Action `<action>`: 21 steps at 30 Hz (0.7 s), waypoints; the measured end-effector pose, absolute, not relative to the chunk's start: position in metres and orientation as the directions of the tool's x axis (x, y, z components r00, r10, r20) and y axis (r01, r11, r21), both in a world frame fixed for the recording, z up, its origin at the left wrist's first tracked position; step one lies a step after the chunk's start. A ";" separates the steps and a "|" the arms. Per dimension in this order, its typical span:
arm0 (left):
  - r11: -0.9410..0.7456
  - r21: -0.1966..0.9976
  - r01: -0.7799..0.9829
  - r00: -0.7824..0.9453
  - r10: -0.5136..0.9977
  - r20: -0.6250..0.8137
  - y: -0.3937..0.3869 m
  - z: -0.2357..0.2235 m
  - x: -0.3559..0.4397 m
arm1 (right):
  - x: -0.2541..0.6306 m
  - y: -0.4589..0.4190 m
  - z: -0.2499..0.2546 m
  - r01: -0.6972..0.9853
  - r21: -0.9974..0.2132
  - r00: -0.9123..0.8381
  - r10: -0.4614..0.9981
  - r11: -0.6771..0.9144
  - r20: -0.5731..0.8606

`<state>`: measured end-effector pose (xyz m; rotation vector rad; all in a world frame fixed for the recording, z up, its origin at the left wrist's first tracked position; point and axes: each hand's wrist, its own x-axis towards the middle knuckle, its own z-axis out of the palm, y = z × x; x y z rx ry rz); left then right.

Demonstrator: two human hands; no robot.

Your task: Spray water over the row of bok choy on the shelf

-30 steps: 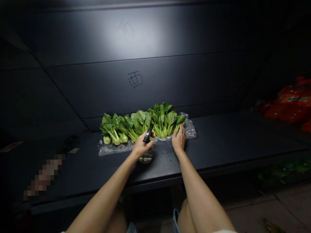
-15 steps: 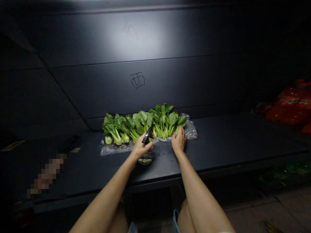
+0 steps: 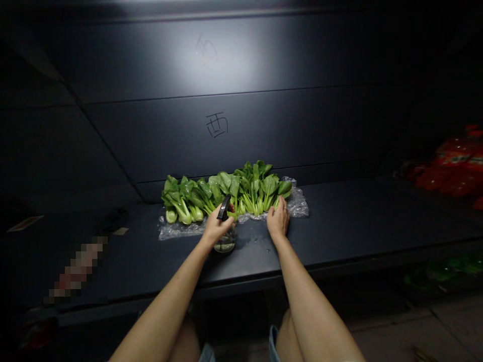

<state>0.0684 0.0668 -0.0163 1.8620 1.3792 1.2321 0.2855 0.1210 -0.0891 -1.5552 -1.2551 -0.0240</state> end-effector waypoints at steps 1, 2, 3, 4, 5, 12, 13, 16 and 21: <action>-0.356 0.816 0.455 0.058 0.926 0.372 0.068 -0.017 0.067 | 0.285 0.121 -0.089 0.699 -0.701 0.444 0.683 0.141 0.580; -0.355 0.820 0.449 0.040 0.925 0.379 0.069 -0.019 0.066 | 0.284 0.120 -0.088 0.697 -0.704 0.445 0.685 0.139 0.576; -0.348 0.823 0.448 0.017 0.924 0.382 0.070 -0.020 0.065 | 0.284 0.120 -0.088 0.695 -0.706 0.446 0.687 0.138 0.574; -0.337 0.827 0.451 -0.007 0.925 0.380 0.072 -0.021 0.063 | 0.283 0.120 -0.088 0.693 -0.707 0.447 0.688 0.138 0.572; -0.324 0.830 0.455 -0.030 0.925 0.378 0.073 -0.023 0.062 | 0.283 0.120 -0.088 0.693 -0.708 0.446 0.689 0.138 0.571; -0.313 0.844 0.436 -0.095 0.916 0.389 0.080 -0.029 0.053 | 0.279 0.121 -0.089 0.689 -0.707 0.447 0.674 0.160 0.588; -0.315 0.848 0.426 -0.107 0.913 0.393 0.081 -0.029 0.052 | 0.278 0.121 -0.089 0.687 -0.707 0.445 0.672 0.168 0.592; -0.335 0.865 0.374 -0.139 0.902 0.409 0.084 -0.031 0.048 | 0.275 0.121 -0.089 0.685 -0.705 0.438 0.669 0.185 0.601; -0.352 0.876 0.328 -0.162 0.893 0.420 0.087 -0.032 0.043 | 0.270 0.121 -0.089 0.693 -0.699 0.432 0.676 0.175 0.597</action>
